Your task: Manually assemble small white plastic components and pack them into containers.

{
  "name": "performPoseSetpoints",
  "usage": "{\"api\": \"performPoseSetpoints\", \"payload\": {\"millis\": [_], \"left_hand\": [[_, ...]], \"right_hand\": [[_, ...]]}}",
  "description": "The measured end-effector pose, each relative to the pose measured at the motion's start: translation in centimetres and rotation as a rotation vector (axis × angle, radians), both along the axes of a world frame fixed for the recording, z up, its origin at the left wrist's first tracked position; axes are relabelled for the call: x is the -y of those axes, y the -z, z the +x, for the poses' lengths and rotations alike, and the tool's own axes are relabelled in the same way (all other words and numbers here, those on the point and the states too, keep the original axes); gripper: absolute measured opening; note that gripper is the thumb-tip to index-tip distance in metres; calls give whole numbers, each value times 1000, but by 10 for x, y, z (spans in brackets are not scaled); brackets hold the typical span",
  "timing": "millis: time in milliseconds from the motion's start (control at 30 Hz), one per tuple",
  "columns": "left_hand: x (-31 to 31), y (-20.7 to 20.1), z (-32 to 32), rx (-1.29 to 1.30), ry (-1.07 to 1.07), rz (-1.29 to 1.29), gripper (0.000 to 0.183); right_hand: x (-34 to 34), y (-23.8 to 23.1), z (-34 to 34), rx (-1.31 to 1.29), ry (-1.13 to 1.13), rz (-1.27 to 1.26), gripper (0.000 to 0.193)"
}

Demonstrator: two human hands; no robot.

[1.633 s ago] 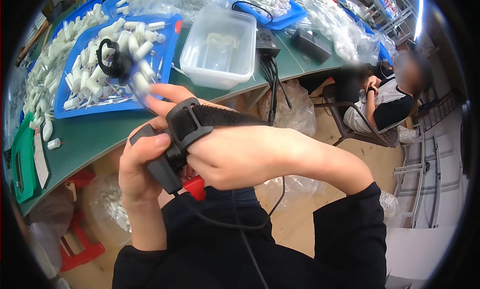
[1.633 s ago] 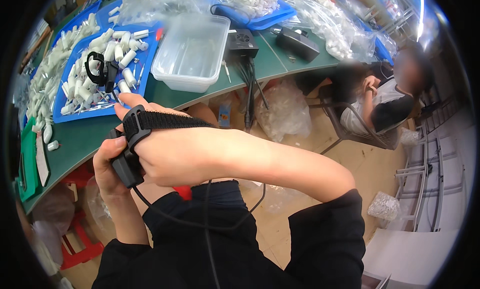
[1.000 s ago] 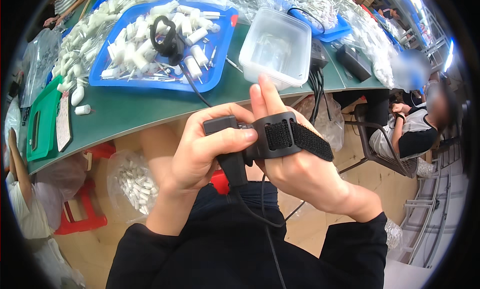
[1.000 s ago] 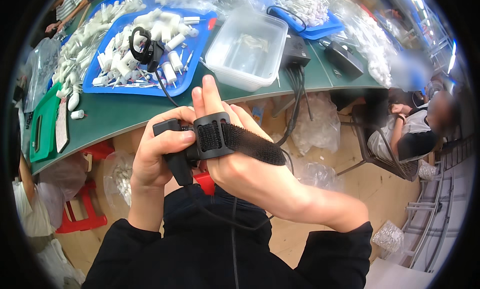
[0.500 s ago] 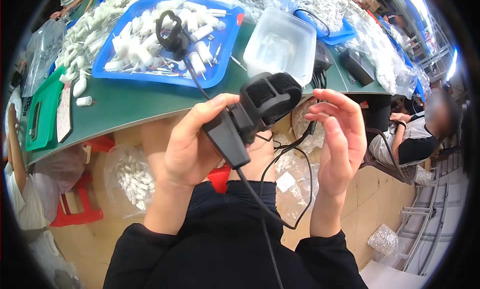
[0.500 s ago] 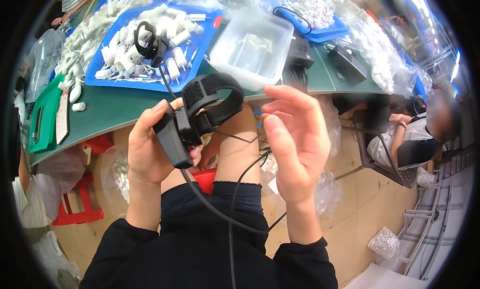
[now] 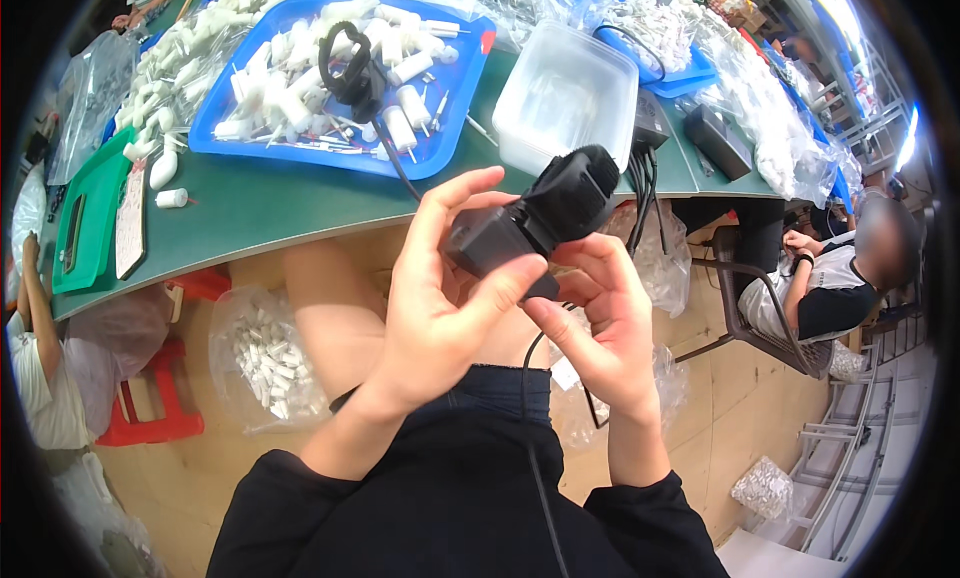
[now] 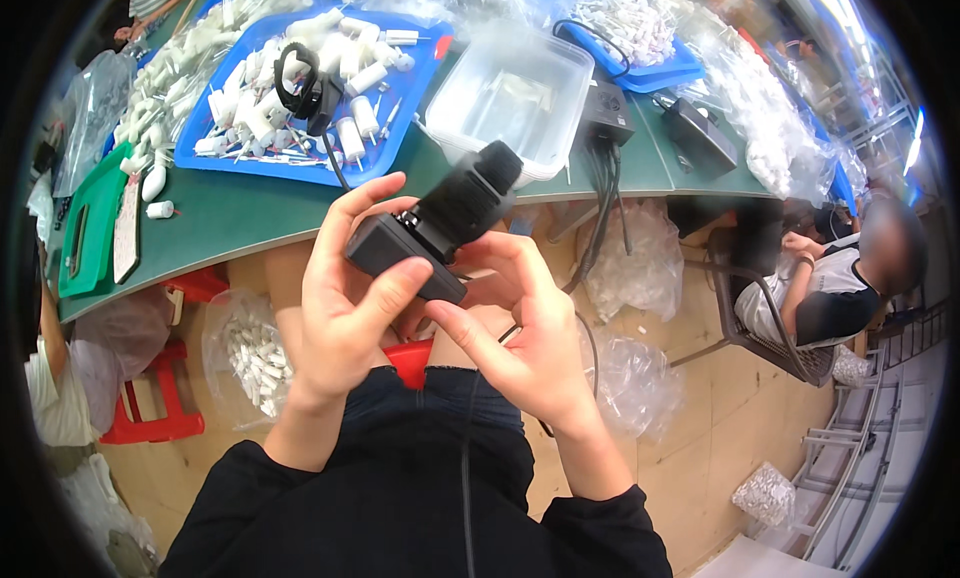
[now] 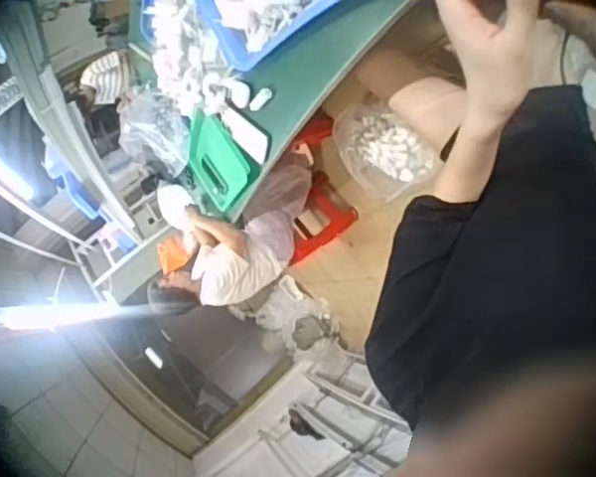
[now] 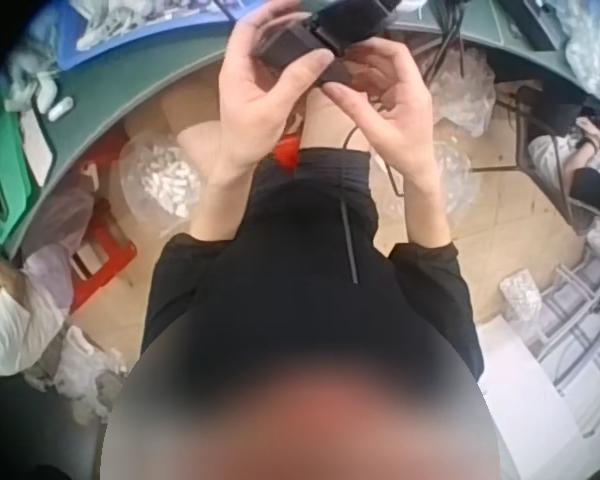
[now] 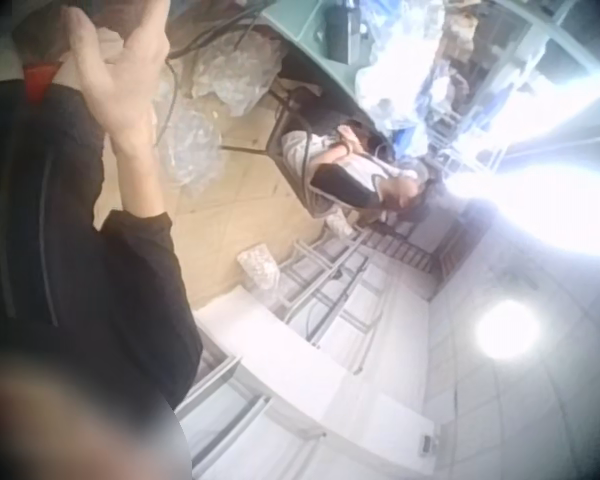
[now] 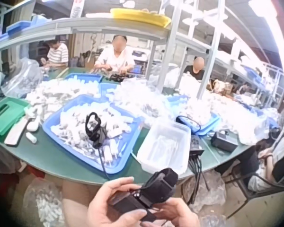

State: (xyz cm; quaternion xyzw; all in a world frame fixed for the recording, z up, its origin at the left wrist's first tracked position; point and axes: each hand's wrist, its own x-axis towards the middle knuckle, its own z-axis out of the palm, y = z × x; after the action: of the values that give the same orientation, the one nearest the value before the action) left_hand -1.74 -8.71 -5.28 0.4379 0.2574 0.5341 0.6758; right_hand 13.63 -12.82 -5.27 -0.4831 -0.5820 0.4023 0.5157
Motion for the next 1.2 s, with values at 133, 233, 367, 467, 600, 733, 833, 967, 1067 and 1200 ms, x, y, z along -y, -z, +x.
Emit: {"api": "performPoseSetpoints", "payload": {"millis": [133,233,367,467,600,733,833,967,1067,1200], "left_hand": [[0,10,10,-73,-76,196,53],[0,15,13,-63,-87,204,49],[-1,24,8,-185,-79,242,44],[-1,29,5,-208,-77,247,39],[-3,36,-1,-264,-79,279,36],[0,39,-4,-247,-49,211,37],[-2,41,-4,-225,-3,178,41],[-1,46,-8,-168,94,156,44],[-1,45,-7,-138,114,125,43],[-6,42,-6,-174,30,171,44]], "right_hand": [[1,6,3,-162,7,-99,50],[0,10,5,-109,5,-109,47],[-2,17,14,144,-48,-93,39],[-9,5,44,173,-137,-111,25],[-27,-9,103,-163,-30,-35,9],[-58,-15,101,202,339,105,39],[-73,-14,65,522,283,283,71],[-94,14,36,749,345,311,50],[-103,24,24,731,390,381,36],[-115,24,18,714,470,399,44]]}}
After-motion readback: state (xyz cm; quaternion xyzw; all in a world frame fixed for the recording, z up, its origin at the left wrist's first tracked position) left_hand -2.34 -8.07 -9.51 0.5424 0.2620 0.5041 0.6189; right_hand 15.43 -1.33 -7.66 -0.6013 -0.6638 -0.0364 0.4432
